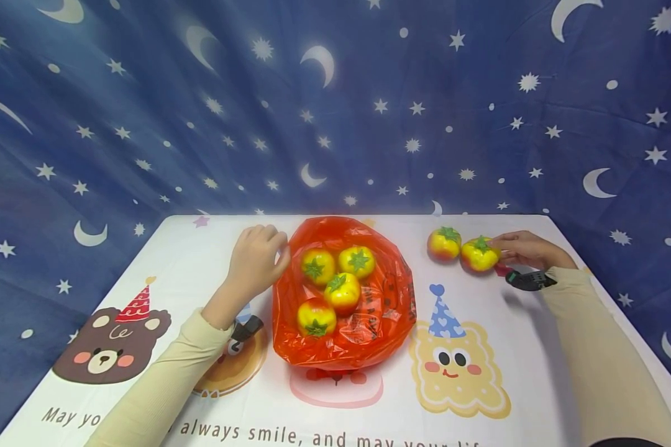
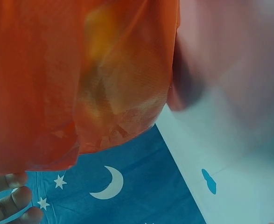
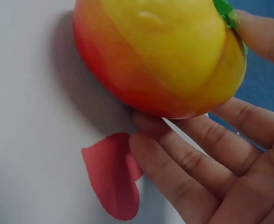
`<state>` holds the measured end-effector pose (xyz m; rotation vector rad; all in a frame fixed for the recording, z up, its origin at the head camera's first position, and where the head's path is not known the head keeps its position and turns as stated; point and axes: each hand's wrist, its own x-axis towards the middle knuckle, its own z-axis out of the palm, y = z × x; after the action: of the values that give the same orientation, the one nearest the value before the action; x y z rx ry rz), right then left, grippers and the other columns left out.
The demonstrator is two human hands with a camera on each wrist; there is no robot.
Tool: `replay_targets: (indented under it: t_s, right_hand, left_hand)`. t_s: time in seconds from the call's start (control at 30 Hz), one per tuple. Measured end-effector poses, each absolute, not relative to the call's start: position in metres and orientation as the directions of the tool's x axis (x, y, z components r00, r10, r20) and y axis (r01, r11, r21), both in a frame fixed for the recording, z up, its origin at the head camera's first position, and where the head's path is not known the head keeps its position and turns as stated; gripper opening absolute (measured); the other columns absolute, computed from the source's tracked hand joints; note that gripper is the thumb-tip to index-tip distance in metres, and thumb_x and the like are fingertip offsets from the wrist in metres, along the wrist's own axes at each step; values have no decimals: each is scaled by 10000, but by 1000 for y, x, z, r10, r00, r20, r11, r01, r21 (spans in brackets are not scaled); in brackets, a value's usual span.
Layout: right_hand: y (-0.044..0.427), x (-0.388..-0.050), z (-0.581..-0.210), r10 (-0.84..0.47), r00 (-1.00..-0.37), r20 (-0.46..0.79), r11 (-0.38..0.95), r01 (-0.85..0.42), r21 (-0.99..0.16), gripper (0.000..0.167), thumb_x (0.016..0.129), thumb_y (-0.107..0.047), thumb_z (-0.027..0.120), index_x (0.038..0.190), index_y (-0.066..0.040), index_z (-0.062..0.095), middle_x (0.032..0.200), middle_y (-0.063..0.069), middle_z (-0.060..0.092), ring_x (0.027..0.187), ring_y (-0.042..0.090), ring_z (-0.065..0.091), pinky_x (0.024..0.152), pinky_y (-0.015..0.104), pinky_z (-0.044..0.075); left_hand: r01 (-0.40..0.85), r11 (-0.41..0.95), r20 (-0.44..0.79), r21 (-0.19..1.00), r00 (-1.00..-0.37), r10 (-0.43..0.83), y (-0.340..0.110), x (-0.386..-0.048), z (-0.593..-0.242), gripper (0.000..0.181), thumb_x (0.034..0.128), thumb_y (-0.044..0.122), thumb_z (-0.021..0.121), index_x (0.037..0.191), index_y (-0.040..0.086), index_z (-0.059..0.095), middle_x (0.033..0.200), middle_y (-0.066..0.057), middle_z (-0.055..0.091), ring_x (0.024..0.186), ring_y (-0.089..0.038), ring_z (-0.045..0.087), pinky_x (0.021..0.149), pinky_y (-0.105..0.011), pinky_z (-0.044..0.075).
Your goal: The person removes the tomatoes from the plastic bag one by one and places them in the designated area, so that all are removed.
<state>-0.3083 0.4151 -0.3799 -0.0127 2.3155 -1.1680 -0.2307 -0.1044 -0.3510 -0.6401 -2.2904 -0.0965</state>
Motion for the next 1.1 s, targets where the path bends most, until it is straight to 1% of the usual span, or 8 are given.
replay_targets:
  t_s: [0.3,0.47,0.6,0.7,0.87,0.93,1.03,1.1]
  right_hand:
    - [416,-307,-381,-239,-858,-455,625,223,-748,728,986,-338,411,1388,208,146,1140,3,570,893,12,598,896,345,522]
    - [418,-308,-383,-232,-862,-450,640,213,-738,734,989,-355,391,1391,205,140,1228,135,548,921,27,597,910,362,514]
    - [419,-308,-384,-229,-859,-457,671,201,-714,743,994,-383,355,1399,195,124,1369,358,352,983,68,579,943,379,495]
    - [419,-307,-384,-223,-859,-461,681,201,-704,753,993,-405,336,1407,183,112,1434,388,197,997,75,557,956,380,487]
    - [423,-306,-387,-227,-864,-449,672,194,-715,753,992,-426,329,1418,159,118,1446,375,179,996,64,536,950,360,494]
    - [425,-306,-389,-234,-870,-434,662,185,-727,733,993,-419,333,1419,147,143,1424,352,254,1007,77,535,943,365,498]
    - [430,-306,-392,-246,-875,-417,643,175,-746,711,995,-411,340,1421,128,160,1286,151,478,1016,84,536,935,377,503]
    - [433,-306,-394,-245,-880,-407,627,177,-759,698,994,-402,354,1424,115,164,1195,-37,495,1001,65,544,928,374,507]
  left_hand:
    - [482,868,694,-119,-585,420,-104,-231,-351,74,799,130,597,751,74,592,710,-62,541,683,-235,516,755,-386,464]
    - [479,870,688,-118,-592,419,-104,-232,-351,77,803,133,594,752,75,595,714,-61,544,689,-237,519,762,-388,462]
    - [478,871,681,-114,-601,419,-104,-232,-350,82,809,139,593,757,75,596,717,-62,546,693,-239,521,766,-389,462]
    - [478,871,679,-114,-603,420,-103,-232,-350,85,810,139,592,754,75,592,717,-63,545,693,-241,520,766,-389,461]
    - [478,871,678,-115,-603,421,-103,-232,-351,90,811,140,593,746,78,582,716,-63,539,690,-243,518,761,-389,459]
    - [478,871,678,-115,-603,421,-103,-233,-351,89,811,140,593,747,80,582,716,-62,538,689,-241,517,761,-387,459]
    - [478,871,677,-115,-604,420,-103,-233,-351,90,813,142,589,747,82,583,717,-62,538,689,-241,515,763,-385,458]
    - [478,871,676,-112,-606,419,-103,-233,-351,90,813,140,587,746,81,582,716,-62,536,688,-239,513,764,-385,457]
